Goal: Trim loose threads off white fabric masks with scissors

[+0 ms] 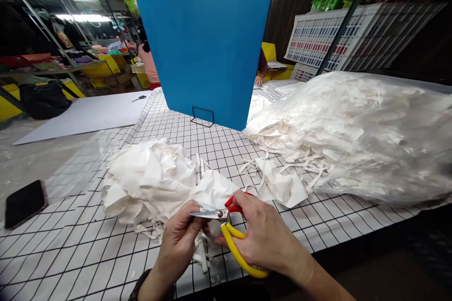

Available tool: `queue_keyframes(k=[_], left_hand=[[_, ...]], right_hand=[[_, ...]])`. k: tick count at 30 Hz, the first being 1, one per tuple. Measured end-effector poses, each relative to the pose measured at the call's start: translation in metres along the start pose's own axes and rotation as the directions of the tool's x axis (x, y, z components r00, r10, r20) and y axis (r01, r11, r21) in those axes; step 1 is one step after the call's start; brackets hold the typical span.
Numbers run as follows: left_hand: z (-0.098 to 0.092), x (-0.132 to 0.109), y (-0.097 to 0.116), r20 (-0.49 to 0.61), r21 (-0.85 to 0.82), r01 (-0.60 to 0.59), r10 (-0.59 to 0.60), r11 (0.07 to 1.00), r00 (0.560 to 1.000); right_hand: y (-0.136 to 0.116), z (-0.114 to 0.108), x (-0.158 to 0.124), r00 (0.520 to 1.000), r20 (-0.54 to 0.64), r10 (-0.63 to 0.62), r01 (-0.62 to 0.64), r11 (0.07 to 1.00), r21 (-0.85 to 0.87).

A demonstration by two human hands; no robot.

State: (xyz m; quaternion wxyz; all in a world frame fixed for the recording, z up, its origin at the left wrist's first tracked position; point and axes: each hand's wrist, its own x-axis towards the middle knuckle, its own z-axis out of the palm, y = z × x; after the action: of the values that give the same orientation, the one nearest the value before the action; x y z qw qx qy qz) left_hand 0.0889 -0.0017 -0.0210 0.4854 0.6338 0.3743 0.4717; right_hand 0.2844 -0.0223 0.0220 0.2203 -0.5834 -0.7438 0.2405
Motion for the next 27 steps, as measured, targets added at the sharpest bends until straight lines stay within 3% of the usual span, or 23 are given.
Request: queue_keyframes(k=[27], left_hand=[[-0.0004,-0.0038,-0.0086,0.062,-0.101,0.105,-0.099,0.989,0.993]], right_hand=[[0.0080,0.0080,-0.0012,0.999,-0.029,-0.046,0.043,0.996,-0.081]])
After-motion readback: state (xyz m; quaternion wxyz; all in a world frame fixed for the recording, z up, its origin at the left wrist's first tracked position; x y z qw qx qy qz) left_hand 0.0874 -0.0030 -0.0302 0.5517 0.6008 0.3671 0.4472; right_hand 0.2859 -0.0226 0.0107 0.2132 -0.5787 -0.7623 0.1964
